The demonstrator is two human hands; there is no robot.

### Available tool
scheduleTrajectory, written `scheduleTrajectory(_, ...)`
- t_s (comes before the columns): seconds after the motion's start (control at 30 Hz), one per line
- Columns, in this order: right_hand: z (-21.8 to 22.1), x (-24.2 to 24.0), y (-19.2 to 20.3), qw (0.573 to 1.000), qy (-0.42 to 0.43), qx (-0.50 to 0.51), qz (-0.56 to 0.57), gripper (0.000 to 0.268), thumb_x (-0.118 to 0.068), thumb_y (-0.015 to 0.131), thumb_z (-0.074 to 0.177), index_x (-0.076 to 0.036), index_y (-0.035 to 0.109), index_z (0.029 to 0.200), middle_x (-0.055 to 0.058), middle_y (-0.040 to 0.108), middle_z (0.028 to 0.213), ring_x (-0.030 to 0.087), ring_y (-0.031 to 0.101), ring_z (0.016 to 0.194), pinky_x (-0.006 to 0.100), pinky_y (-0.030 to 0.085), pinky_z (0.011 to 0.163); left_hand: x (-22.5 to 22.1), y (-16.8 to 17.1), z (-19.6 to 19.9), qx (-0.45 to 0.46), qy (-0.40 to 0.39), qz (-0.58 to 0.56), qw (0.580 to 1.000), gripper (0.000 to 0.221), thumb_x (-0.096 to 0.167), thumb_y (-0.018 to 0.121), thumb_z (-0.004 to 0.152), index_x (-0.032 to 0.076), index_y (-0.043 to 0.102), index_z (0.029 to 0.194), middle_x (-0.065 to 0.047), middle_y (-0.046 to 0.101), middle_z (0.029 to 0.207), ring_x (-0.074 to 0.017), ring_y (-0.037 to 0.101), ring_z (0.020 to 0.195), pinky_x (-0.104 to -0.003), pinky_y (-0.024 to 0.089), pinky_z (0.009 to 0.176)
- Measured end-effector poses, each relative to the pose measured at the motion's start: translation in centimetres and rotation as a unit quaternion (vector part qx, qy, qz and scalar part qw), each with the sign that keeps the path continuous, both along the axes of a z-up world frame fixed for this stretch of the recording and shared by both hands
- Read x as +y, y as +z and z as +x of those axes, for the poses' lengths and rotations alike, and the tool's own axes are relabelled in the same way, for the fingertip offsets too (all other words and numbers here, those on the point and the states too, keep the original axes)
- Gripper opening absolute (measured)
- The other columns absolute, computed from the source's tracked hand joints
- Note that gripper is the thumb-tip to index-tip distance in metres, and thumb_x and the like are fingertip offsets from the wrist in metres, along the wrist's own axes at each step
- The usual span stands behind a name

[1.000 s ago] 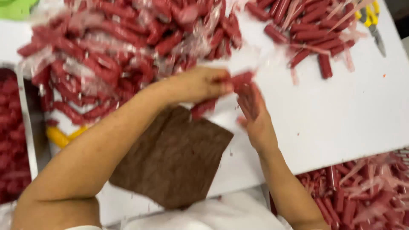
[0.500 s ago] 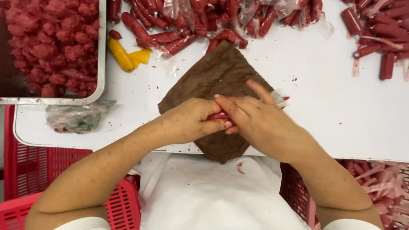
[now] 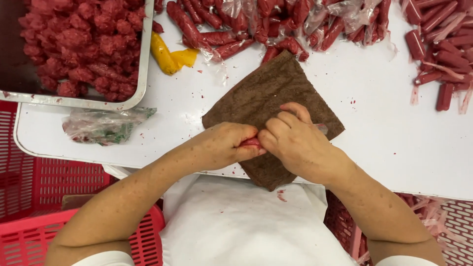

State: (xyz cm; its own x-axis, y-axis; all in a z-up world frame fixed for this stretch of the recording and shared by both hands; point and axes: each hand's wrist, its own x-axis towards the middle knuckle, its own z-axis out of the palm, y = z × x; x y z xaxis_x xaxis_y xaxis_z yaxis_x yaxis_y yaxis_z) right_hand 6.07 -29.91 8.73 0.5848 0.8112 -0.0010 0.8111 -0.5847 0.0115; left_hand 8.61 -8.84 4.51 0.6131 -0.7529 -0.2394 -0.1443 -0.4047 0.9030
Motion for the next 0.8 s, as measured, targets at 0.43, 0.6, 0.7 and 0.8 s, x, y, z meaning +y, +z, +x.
scheduleTrajectory(0.43,4.0,-0.1,2.4,0.978,0.167,-0.122,0.035,0.026,-0.009,0.053,0.109,-0.016,0.061,0.086,-0.001,0.062,0.094,0.026,0.067,0.123,0.076,0.014,0.117,5.6,-0.3,0.0,0.088,-0.033,-0.024,0.995,0.048,0.021,0.066,0.08,0.018,0.053,0.126,0.005,0.065,0.085,-0.0099,0.058,0.071,-0.025,0.048,0.066)
scheduleTrajectory(0.6,4.9,5.5,0.7,0.966,0.221,-0.123,0.057,0.032,0.001,0.041,0.094,-0.012,0.069,0.102,-0.002,0.055,0.093,0.022,0.06,0.098,0.055,0.028,0.124,5.0,1.3,-1.4,0.048,0.174,-0.177,0.967,0.105,0.044,0.077,0.077,0.009,0.019,0.157,-0.01,0.039,0.159,-0.016,0.045,0.14,-0.026,0.04,0.11)
scheduleTrajectory(0.7,7.2,6.8,4.1,0.943,0.257,-0.207,0.036,0.028,-0.01,0.041,0.105,-0.009,0.068,0.1,-0.004,0.06,0.095,0.012,0.063,0.109,0.058,0.037,0.117,8.6,4.9,-2.8,0.112,0.227,-0.171,0.952,0.081,0.039,0.069,0.086,0.018,0.034,0.156,0.005,0.043,0.065,-0.0065,0.042,0.06,-0.023,0.039,0.054)
scheduleTrajectory(0.8,9.8,6.6,6.1,0.903,0.305,-0.298,0.047,0.011,-0.023,0.058,0.102,-0.015,0.063,0.096,0.0,0.057,0.098,0.019,0.072,0.109,0.059,0.041,0.108,12.6,6.0,-5.7,0.031,0.201,-0.094,0.975,0.055,0.042,0.06,0.093,0.024,0.048,0.144,0.002,0.047,0.059,-0.0137,0.046,0.055,-0.029,0.043,0.058)
